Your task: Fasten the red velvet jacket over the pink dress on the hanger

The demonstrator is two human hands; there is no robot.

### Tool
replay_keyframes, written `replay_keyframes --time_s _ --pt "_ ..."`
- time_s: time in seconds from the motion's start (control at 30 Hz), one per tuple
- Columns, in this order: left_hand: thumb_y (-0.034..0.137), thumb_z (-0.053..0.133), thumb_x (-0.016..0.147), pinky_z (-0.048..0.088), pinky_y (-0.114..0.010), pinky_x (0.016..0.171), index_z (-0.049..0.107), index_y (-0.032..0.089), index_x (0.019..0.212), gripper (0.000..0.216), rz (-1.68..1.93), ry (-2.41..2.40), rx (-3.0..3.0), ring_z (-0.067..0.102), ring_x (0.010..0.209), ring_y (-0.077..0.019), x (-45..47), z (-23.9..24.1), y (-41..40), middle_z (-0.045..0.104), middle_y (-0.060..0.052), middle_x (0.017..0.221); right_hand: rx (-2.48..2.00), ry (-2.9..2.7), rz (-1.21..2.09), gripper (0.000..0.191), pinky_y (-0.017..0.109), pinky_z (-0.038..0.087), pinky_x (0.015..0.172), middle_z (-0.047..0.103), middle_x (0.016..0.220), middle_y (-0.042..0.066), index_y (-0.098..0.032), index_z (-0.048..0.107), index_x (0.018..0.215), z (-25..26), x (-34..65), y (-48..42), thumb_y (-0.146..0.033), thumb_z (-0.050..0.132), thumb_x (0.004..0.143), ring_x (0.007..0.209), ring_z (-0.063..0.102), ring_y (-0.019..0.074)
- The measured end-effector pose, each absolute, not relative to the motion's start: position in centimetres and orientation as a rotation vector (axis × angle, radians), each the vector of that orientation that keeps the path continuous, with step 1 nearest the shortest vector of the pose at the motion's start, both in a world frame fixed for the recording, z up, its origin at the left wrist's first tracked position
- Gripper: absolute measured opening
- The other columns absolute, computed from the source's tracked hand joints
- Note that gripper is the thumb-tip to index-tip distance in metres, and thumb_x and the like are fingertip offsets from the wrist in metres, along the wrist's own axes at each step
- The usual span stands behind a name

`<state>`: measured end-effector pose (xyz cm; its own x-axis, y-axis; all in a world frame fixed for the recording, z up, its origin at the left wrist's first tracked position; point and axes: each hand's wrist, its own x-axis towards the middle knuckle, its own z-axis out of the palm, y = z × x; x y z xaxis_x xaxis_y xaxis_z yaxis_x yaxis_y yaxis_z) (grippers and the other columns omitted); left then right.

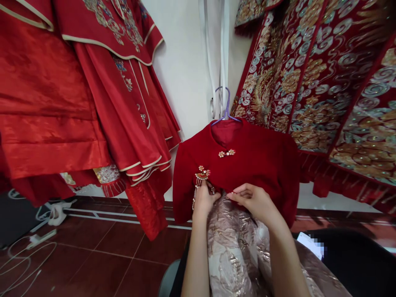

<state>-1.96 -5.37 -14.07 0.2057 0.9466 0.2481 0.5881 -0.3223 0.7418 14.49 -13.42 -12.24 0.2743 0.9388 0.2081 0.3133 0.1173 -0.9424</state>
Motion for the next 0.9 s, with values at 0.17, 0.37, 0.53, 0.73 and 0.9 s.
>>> replay_keyframes --time_s 0.17,0.37,0.53,0.73,0.9 --pt "0.016 0.054 0.081 0.045 -0.028 0.071 0.061 0.017 0.108 0.029 1.118 1.393 2.031 0.065 0.083 -0.0227 -0.4 -14.5 -5.8 0.071 -0.013 0.097 -1.199 -1.234 0.710 0.035 0.031 0.054 0.067 0.072 0.076 0.007 -0.018 0.065 0.076 -12.1 10.5 -12.0 -0.049 0.076 0.063 0.071 0.068 0.0200" --pt "0.018 0.056 0.079 0.044 -0.029 0.069 0.061 0.016 0.099 0.021 1.062 1.540 2.071 0.067 0.079 -0.0243 -0.6 -14.6 -5.6 0.071 -0.013 0.082 -1.270 -1.028 0.568 0.040 0.032 0.053 0.062 0.070 0.075 0.007 -0.019 0.057 0.075 -16.5 9.7 -7.6 -0.056 0.068 0.067 0.066 0.066 0.0208" --pt "0.024 0.063 0.075 0.045 -0.024 0.063 0.056 0.017 0.097 0.024 1.100 1.438 1.998 0.064 0.063 -0.0157 -0.8 -14.7 -5.2 0.067 -0.001 0.068 -1.321 -1.011 0.431 0.035 0.033 0.051 0.069 0.069 0.074 0.007 -0.020 0.056 0.076 -17.7 10.7 -7.0 -0.054 0.064 0.071 0.068 0.065 0.0206" --pt "0.016 0.065 0.069 0.049 -0.021 0.062 0.056 0.015 0.086 0.020 1.099 1.144 1.874 0.062 0.063 -0.0104 -2.2 -14.9 -4.6 0.066 -0.003 0.077 -1.306 -1.011 0.444 0.036 0.030 0.050 0.067 0.068 0.076 0.007 -0.020 0.056 0.078 -17.8 10.2 -7.0 -0.055 0.063 0.073 0.070 0.064 0.0192" --pt "0.010 0.064 0.068 0.049 -0.020 0.062 0.062 0.013 0.081 0.014 1.107 1.081 1.860 0.060 0.064 -0.0089 -2.2 -15.2 -4.5 0.066 -0.003 0.077 -1.270 -1.034 0.467 0.042 0.031 0.051 0.069 0.068 0.077 0.007 -0.018 0.058 0.081 -18.0 10.6 -7.0 -0.059 0.065 0.072 0.073 0.064 0.0198"
